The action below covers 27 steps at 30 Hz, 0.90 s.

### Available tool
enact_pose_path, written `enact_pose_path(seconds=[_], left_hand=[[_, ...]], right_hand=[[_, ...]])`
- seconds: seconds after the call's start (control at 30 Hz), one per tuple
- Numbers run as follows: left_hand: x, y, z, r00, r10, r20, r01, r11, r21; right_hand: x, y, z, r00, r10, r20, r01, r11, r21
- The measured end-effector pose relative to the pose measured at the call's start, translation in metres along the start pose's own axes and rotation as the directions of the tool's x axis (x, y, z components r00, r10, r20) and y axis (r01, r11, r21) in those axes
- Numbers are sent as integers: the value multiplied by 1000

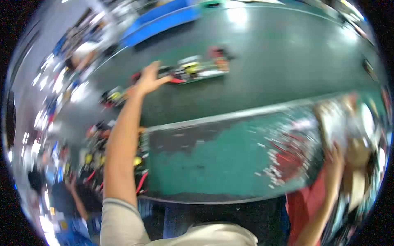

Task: Apply adhesive and mount cooling fans onto printed circuit boards at an industrial workbench.

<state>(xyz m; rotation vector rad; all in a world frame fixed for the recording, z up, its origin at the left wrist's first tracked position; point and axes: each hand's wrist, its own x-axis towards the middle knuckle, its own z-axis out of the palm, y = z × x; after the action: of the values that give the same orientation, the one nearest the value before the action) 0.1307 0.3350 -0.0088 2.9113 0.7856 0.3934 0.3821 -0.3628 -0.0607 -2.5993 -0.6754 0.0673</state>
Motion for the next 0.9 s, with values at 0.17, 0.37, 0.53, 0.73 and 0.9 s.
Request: enact_pose_path(seconds=[0.17, 0.37, 0.53, 0.73, 0.9], left_hand=[[-50, -128, -79, 906, -375, 198, 344, 923, 175], [-120, -278, -104, 689, -723, 59, 677, 670, 304], [-138, -381, -54, 670, -728, 147, 724, 684, 86], [-134, -487, -114, 767, -614, 185, 594, 789, 158], [-101, -349, -65, 786, -572, -234, 611, 777, 152]], right_hand=[[4, -10, -14, 968, -243, -63, 219, 941, -259], [-43, -120, 34, 890, -245, -385, 307, 946, 107], [-114, -243, 103, 891, -450, -68, 440, 813, 381], [-85, -262, 109, 974, -228, -2, 141, 596, 790], [-123, -250, 96, 999, 0, 32, -26, 574, 819]])
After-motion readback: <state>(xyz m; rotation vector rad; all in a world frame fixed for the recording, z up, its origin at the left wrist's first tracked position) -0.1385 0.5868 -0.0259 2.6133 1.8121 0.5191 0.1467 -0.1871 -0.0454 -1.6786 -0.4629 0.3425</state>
